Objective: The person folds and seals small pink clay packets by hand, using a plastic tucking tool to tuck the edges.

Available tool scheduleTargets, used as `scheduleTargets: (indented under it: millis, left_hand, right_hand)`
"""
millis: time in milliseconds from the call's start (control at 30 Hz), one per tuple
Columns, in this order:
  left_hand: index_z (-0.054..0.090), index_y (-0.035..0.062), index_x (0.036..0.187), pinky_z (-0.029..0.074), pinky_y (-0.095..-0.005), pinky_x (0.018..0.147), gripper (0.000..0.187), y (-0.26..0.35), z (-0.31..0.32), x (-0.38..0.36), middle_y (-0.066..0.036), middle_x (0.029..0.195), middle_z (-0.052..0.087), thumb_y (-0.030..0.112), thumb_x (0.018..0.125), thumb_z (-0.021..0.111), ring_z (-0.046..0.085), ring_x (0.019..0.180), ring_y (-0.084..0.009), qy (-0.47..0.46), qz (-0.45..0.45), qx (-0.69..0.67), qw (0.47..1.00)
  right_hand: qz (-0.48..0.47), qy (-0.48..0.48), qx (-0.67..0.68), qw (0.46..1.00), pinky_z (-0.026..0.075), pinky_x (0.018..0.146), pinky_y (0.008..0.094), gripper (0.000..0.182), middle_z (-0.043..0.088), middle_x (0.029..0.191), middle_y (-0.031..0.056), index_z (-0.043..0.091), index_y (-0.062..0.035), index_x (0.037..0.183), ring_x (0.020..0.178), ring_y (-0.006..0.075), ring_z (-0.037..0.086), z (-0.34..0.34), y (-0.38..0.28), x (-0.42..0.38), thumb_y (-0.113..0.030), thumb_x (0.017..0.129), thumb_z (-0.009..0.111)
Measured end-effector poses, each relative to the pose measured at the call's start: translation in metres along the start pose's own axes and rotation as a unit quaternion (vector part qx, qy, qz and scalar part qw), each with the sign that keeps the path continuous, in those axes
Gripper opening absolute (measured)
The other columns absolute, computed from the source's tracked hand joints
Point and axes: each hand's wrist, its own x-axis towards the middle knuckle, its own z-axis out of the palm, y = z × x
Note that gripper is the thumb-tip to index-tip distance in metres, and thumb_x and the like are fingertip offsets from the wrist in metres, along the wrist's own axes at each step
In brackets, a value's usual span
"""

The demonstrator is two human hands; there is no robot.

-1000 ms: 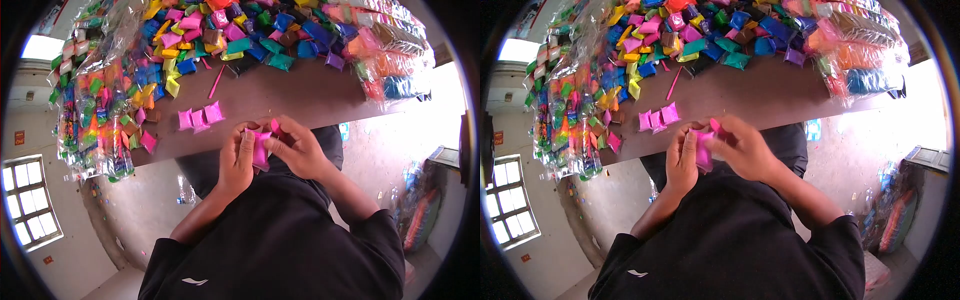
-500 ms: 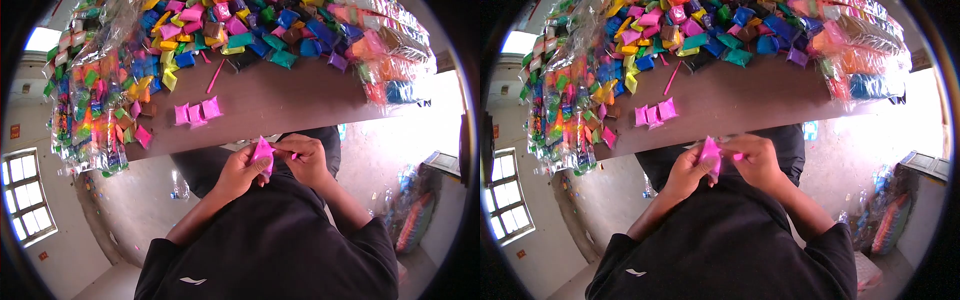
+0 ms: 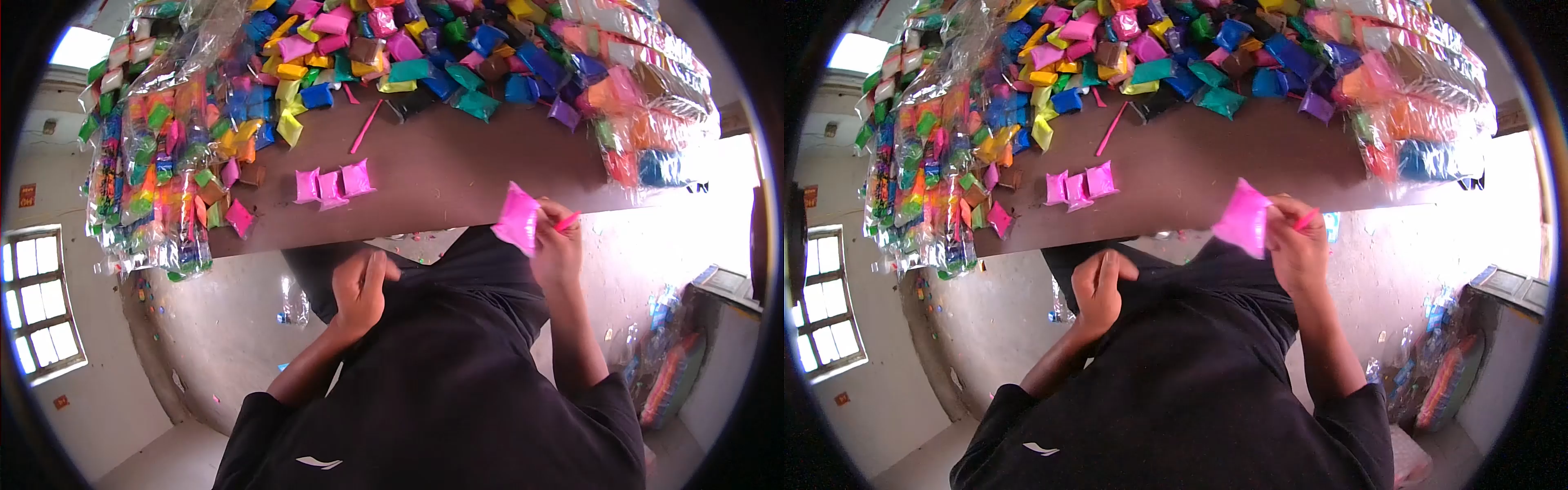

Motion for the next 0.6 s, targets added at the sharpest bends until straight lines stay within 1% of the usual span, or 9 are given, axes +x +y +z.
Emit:
scheduleTargets:
  millis: [33, 67, 167, 200, 267, 400, 433, 500, 600]
  left_hand:
    - [0.062, -0.0001, 0.072, 0.034, -0.0273, 0.053, 0.034, -0.002, -0.005, -0.007, -0.003, 0.064, 0.059, 0.007, 0.105, 0.055, 0.044, 0.053, -0.0098, 0.014, 0.016, 0.0, 1.0]
    - [0.048, 0.0027, 0.06, 0.034, -0.0289, 0.052, 0.044, -0.003, -0.007, -0.014, -0.003, 0.055, 0.048, 0.008, 0.103, 0.058, 0.04, 0.051, -0.0106, 0.051, -0.008, 0.064, 0.997]
    - [0.044, 0.0039, 0.063, 0.036, -0.0277, 0.053, 0.039, -0.03, -0.033, -0.021, 0.0, 0.058, 0.048, 0.001, 0.098, 0.061, 0.045, 0.054, -0.0078, 0.173, -0.057, 0.177, 0.967]
    - [0.041, 0.0059, 0.064, 0.035, -0.0276, 0.054, 0.04, -0.033, -0.04, -0.019, 0.0, 0.059, 0.046, -0.001, 0.097, 0.061, 0.043, 0.054, -0.0076, 0.229, -0.089, 0.126, 0.961]
    - [0.033, 0.011, 0.066, 0.035, -0.0269, 0.056, 0.043, -0.035, -0.055, -0.015, 0.001, 0.061, 0.043, -0.004, 0.095, 0.062, 0.041, 0.056, -0.0074, 0.299, -0.132, 0.066, 0.943]
    - [0.036, 0.0111, 0.067, 0.037, -0.0271, 0.056, 0.041, -0.045, -0.074, -0.024, -0.001, 0.061, 0.044, -0.002, 0.096, 0.062, 0.042, 0.055, -0.008, 0.328, -0.166, 0.005, 0.93]
    - [0.036, 0.0111, 0.067, 0.037, -0.0271, 0.056, 0.041, -0.044, -0.076, -0.023, -0.001, 0.061, 0.044, -0.002, 0.096, 0.062, 0.042, 0.055, -0.008, 0.327, -0.168, 0.005, 0.93]
    - [0.04, 0.0099, 0.068, 0.039, -0.0281, 0.056, 0.038, -0.044, -0.081, -0.031, -0.003, 0.061, 0.047, 0.004, 0.099, 0.061, 0.045, 0.056, -0.0093, 0.229, -0.193, 0.028, 0.954]
    - [0.044, 0.0082, 0.07, 0.041, -0.0293, 0.056, 0.037, -0.058, -0.077, -0.036, -0.004, 0.063, 0.052, 0.014, 0.103, 0.059, 0.049, 0.057, -0.0116, 0.195, -0.199, -0.018, 0.96]
  right_hand:
    - [0.0, 0.038, 0.035, 0.999, 0.038, 0.061, 0.0211, 0.015, 0.062, 0.089, 0.0047, 0.07, 0.0075, 0.109, 0.07, 0.0075, 0.052, -0.008, 0.002, -0.003, 0.002, 0.096, 0.063]
    - [-0.002, 0.033, 0.056, 0.998, 0.045, 0.067, 0.0223, 0.017, 0.065, 0.095, 0.0061, 0.067, 0.0057, 0.113, 0.077, 0.01, 0.058, -0.022, 0.006, -0.004, -0.002, 0.098, 0.063]
    - [-0.008, 0.011, 0.119, 0.993, 0.051, 0.075, 0.0262, 0.02, 0.068, 0.101, 0.0079, 0.065, 0.0055, 0.116, 0.086, 0.0137, 0.064, -0.029, -0.004, -0.006, -0.006, 0.099, 0.064]
    - [0.008, -0.003, 0.143, 0.99, 0.054, 0.084, 0.0303, 0.024, 0.07, 0.106, 0.0103, 0.064, 0.0029, 0.119, 0.096, 0.0175, 0.068, -0.031, -0.008, -0.006, -0.009, 0.099, 0.066]
    - [0.016, -0.031, 0.17, 0.985, 0.045, 0.066, 0.0265, 0.025, 0.066, 0.095, 0.0057, 0.064, -0.0029, 0.12, 0.078, 0.0132, 0.058, -0.042, -0.007, -0.003, -0.017, 0.099, 0.065]
    - [0.035, -0.041, 0.163, 0.985, 0.027, 0.054, 0.0246, 0.028, 0.055, 0.085, 0.0005, 0.064, -0.006, 0.116, 0.064, 0.0101, 0.04, -0.047, -0.012, 0.004, -0.028, 0.099, 0.065]
    - [0.036, -0.04, 0.163, 0.985, 0.027, 0.054, 0.0246, 0.028, 0.055, 0.085, 0.0005, 0.064, -0.006, 0.116, 0.064, 0.0101, 0.04, -0.047, -0.014, 0.007, -0.028, 0.099, 0.065]
    - [0.046, -0.02, 0.173, 0.984, 0.027, 0.053, 0.0248, 0.03, 0.052, 0.084, 0.0, 0.063, -0.0055, 0.112, 0.062, 0.0098, 0.038, -0.045, -0.017, 0.008, -0.032, 0.098, 0.065]
    - [0.049, -0.059, 0.181, 0.98, 0.025, 0.052, 0.0254, 0.029, 0.047, 0.083, -0.0006, 0.062, -0.0042, 0.107, 0.061, 0.0091, 0.035, -0.047, -0.019, 0.013, -0.031, 0.097, 0.067]
